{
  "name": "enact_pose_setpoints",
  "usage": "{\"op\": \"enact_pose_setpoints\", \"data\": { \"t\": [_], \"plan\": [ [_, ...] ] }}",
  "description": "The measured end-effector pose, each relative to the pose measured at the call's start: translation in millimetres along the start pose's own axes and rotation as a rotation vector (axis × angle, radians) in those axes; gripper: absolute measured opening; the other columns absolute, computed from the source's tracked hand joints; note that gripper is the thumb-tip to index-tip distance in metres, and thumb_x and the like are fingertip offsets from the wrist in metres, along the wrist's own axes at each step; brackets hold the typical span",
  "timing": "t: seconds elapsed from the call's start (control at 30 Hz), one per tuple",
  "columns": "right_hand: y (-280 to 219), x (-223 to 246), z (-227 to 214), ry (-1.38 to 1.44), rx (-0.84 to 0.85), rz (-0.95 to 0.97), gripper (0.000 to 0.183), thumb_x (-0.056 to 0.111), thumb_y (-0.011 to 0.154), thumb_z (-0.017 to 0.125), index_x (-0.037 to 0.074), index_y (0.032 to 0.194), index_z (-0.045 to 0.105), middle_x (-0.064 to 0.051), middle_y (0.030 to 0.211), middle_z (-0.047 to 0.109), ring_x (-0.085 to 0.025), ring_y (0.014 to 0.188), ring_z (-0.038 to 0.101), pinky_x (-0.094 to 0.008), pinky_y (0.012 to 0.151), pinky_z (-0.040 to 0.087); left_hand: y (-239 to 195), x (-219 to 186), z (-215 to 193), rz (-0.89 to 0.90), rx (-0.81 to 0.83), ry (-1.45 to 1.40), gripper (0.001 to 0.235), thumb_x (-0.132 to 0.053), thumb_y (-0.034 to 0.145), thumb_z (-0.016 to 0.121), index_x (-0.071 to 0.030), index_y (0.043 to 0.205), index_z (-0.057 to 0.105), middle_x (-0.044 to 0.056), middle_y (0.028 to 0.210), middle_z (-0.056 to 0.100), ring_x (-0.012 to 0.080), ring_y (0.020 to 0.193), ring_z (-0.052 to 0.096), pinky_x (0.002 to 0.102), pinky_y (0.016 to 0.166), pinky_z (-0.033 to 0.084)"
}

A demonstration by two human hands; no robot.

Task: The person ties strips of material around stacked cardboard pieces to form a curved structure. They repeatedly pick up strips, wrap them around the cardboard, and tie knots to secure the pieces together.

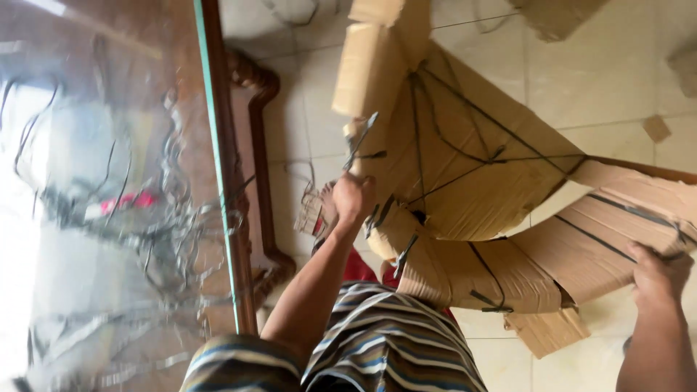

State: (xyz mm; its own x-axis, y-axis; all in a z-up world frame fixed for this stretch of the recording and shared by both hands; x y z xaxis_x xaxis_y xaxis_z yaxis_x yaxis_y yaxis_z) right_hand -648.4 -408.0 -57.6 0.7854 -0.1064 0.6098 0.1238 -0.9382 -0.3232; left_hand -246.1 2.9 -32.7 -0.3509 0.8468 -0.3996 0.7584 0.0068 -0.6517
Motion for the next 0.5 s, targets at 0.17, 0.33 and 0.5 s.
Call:
{"op": "enact_pose_setpoints", "data": {
  "t": [0.17,0.33,0.5],
  "plan": [
    [7,9,-1,-0.198,0.188,0.157,0.046,0.027,0.103,0.059,0.022,0.149,0.053,-0.008,0.138,0.055,-0.031,0.112,0.059,-0.049,0.075,0.054,-3,-2,-4,-0.031,-0.004,-0.129,0.034,-0.029,0.081,0.056,-0.001,0.099,0.064,0.016,0.088,0.075,0.0339,0.076,0.074,0.045,0.063,0.06],
    [12,-1,5,-0.356,0.111,0.303,0.056,0.073,0.118,0.048,0.025,0.148,0.056,-0.015,0.128,0.06,-0.043,0.107,0.061,-0.063,0.081,0.051,-26,12,-12,0.019,0.057,-0.338,0.059,-0.045,0.086,0.066,-0.006,0.127,0.049,0.019,0.11,0.073,0.0345,0.092,0.072,0.046,0.074,0.059],
    [88,-106,33,-0.192,0.122,0.159,0.048,0.059,0.113,0.036,0.022,0.136,0.059,-0.006,0.128,0.063,-0.033,0.109,0.062,-0.066,0.065,0.053,-74,61,-22,0.3,-0.034,-0.295,0.117,-0.08,0.083,0.031,0.007,0.159,0.012,0.029,0.167,0.015,0.0392,0.156,0.015,0.051,0.125,0.017]
  ]
}}
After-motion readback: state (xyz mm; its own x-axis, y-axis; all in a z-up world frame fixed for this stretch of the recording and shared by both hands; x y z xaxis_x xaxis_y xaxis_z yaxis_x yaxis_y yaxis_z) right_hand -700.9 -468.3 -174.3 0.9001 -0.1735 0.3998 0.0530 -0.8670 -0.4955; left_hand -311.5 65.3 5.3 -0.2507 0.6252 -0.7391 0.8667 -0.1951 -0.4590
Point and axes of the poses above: each hand's wrist, its own y-axis towards the middle knuckle, its own z-axis out of the palm, x = y × z, the point moved 1 cm from there along y, towards the middle knuckle
